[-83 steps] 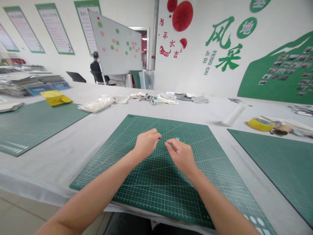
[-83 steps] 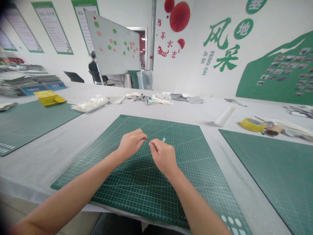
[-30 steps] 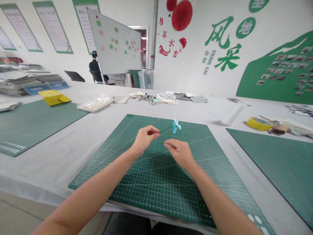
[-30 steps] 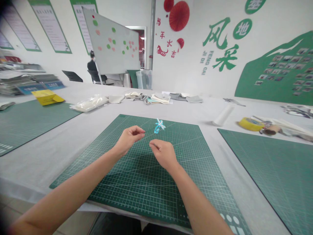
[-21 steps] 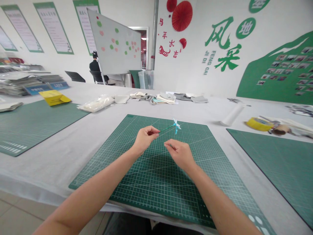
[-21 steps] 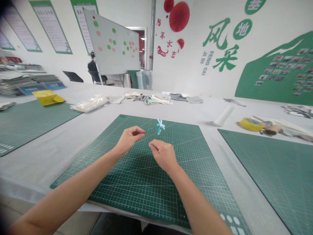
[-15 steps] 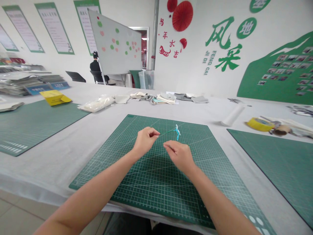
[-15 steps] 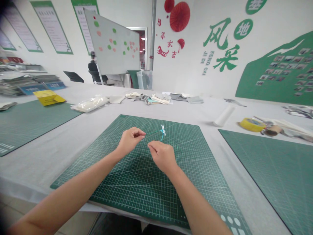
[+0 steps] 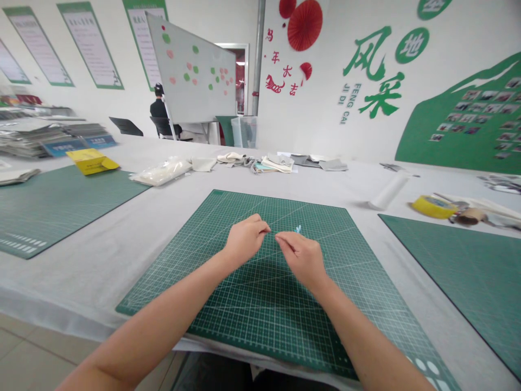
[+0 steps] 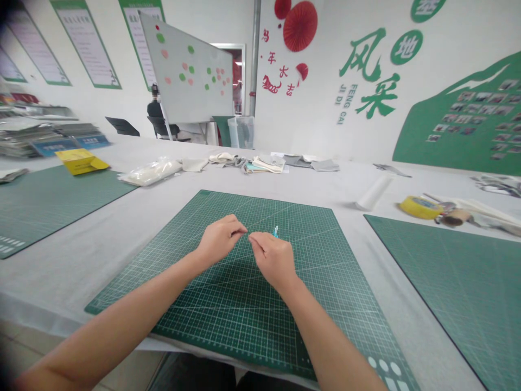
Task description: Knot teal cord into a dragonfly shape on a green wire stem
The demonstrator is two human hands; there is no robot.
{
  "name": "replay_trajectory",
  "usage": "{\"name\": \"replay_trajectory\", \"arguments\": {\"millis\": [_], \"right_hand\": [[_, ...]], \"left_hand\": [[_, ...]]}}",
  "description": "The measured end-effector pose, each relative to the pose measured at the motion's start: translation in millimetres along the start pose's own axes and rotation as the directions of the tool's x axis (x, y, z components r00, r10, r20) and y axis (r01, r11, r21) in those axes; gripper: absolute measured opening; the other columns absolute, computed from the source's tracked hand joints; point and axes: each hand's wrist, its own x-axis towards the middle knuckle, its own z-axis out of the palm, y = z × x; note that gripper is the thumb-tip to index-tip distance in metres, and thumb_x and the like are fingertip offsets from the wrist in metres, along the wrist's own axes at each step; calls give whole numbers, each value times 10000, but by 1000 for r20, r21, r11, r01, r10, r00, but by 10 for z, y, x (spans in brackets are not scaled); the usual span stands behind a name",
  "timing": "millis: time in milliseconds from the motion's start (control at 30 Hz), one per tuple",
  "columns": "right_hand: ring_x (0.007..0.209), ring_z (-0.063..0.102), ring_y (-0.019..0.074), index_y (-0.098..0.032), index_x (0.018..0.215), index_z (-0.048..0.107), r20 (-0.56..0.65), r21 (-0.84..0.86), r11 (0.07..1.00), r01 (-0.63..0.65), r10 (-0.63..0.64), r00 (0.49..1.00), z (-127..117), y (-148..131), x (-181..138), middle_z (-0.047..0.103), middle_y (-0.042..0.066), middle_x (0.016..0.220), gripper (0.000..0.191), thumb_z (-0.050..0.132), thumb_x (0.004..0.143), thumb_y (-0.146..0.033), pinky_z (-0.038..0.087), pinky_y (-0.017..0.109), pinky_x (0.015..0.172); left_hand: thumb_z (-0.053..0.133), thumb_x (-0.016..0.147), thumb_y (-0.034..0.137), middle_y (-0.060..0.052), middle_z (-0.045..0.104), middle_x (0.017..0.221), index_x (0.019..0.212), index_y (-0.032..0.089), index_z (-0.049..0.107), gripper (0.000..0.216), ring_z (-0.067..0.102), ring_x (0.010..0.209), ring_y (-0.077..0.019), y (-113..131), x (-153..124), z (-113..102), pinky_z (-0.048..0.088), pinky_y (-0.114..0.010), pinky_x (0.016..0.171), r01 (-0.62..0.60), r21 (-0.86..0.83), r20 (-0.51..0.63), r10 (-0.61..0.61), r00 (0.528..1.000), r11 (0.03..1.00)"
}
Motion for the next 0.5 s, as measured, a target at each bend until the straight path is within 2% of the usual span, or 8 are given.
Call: {"name": "replay_trajectory", "arguments": {"millis": [500], "right_hand": [[781,657,161,-218,914,670,-17,-44,999,-30,29,999,-4,0,4,718,24,888,229,445,916,-260,461,259,714]], "left_hand": [[444,880,168,-4,624,849,860,233,681,247,580,762,-138,11,-15,5,384,-243,586,-90,139,68,81,994,986]]}}
